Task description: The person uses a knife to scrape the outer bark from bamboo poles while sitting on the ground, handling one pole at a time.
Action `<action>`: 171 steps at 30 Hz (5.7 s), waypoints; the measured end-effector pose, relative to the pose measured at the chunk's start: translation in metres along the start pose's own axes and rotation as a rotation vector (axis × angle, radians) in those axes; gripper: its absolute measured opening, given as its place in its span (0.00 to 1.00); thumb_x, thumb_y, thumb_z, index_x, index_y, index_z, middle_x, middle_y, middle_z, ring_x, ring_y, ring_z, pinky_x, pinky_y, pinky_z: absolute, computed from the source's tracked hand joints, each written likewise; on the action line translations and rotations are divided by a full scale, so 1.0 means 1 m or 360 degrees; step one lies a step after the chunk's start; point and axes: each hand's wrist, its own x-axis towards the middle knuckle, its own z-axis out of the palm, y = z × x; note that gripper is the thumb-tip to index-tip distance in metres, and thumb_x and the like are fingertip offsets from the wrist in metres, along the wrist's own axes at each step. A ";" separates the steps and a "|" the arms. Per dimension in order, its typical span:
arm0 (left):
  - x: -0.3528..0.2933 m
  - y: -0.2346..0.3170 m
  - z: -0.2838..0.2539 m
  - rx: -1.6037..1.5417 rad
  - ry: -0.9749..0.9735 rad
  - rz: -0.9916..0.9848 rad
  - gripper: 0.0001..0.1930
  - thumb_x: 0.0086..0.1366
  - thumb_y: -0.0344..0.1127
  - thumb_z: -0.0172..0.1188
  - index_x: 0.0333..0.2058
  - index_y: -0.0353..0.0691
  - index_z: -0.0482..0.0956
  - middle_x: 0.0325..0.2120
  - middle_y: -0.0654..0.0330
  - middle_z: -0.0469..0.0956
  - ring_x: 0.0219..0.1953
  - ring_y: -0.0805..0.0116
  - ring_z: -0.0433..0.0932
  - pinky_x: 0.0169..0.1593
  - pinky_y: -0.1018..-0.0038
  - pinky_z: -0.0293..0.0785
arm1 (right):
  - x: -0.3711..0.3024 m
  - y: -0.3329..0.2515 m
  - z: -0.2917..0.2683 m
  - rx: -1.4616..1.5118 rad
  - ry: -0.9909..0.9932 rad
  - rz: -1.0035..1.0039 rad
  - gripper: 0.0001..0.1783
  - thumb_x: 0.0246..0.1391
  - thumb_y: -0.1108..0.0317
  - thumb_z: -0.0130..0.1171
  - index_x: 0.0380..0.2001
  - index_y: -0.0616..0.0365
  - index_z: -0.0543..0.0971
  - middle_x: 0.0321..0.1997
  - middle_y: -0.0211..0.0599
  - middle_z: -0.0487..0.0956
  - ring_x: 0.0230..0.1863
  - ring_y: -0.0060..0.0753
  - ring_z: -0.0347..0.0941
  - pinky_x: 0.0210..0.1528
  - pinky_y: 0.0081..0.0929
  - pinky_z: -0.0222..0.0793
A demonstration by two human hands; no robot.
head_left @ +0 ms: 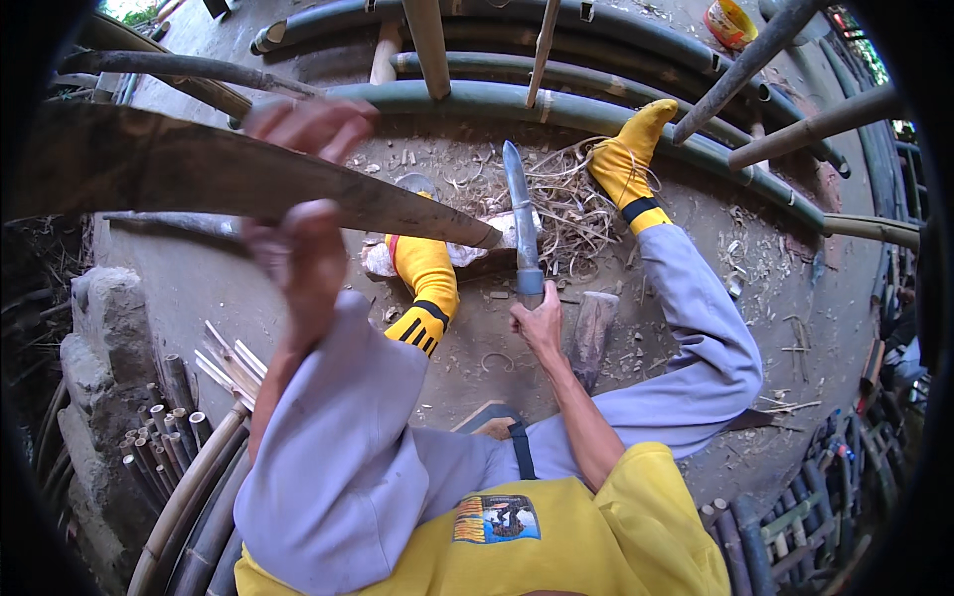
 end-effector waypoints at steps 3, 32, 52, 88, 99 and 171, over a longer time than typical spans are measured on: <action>0.039 0.039 -0.003 -0.0145 -0.0124 -0.0107 0.16 0.65 0.36 0.54 0.47 0.33 0.68 0.30 0.51 0.78 0.32 0.60 0.79 0.44 0.57 0.76 | -0.028 -0.027 -0.017 -0.0076 0.0191 -0.0386 0.23 0.40 0.69 0.61 0.41 0.57 0.65 0.25 0.43 0.77 0.27 0.42 0.77 0.31 0.37 0.71; -0.011 0.134 0.050 -0.0159 -0.0632 -0.0032 0.06 0.66 0.33 0.52 0.33 0.39 0.68 0.17 0.61 0.65 0.18 0.72 0.64 0.25 0.69 0.70 | -0.154 -0.181 -0.056 0.0297 -0.0246 -0.1344 0.21 0.55 0.61 0.57 0.42 0.63 0.61 0.26 0.60 0.75 0.31 0.60 0.76 0.26 0.47 0.69; -0.006 0.148 0.027 0.0016 -0.0618 -0.0025 0.13 0.67 0.45 0.47 0.25 0.49 0.68 0.14 0.72 0.57 0.15 0.81 0.55 0.24 0.77 0.62 | -0.095 -0.128 -0.011 0.0003 -0.0168 -0.0984 0.19 0.52 0.65 0.59 0.38 0.62 0.63 0.24 0.53 0.77 0.29 0.58 0.77 0.26 0.42 0.71; 0.017 0.142 0.011 -0.0133 -0.0400 0.0007 0.10 0.63 0.40 0.51 0.23 0.47 0.67 0.13 0.72 0.59 0.15 0.82 0.60 0.24 0.78 0.65 | 0.041 -0.022 -0.011 -0.0241 -0.0077 -0.0409 0.22 0.49 0.61 0.61 0.39 0.63 0.64 0.26 0.59 0.77 0.33 0.60 0.77 0.31 0.49 0.72; 0.007 0.148 0.010 -0.0259 -0.0641 -0.0098 0.11 0.60 0.44 0.54 0.23 0.47 0.69 0.10 0.72 0.64 0.12 0.80 0.63 0.22 0.78 0.67 | 0.027 -0.016 0.001 -0.0247 -0.0008 -0.0589 0.20 0.49 0.63 0.61 0.36 0.62 0.63 0.23 0.54 0.77 0.26 0.53 0.78 0.25 0.43 0.72; -0.011 0.146 0.050 0.0141 -0.0861 0.0448 0.09 0.59 0.39 0.51 0.35 0.41 0.68 0.22 0.62 0.69 0.19 0.77 0.74 0.23 0.82 0.71 | -0.079 -0.099 -0.022 -0.0311 -0.0124 -0.0810 0.18 0.49 0.66 0.60 0.35 0.60 0.62 0.25 0.58 0.76 0.29 0.62 0.75 0.30 0.52 0.71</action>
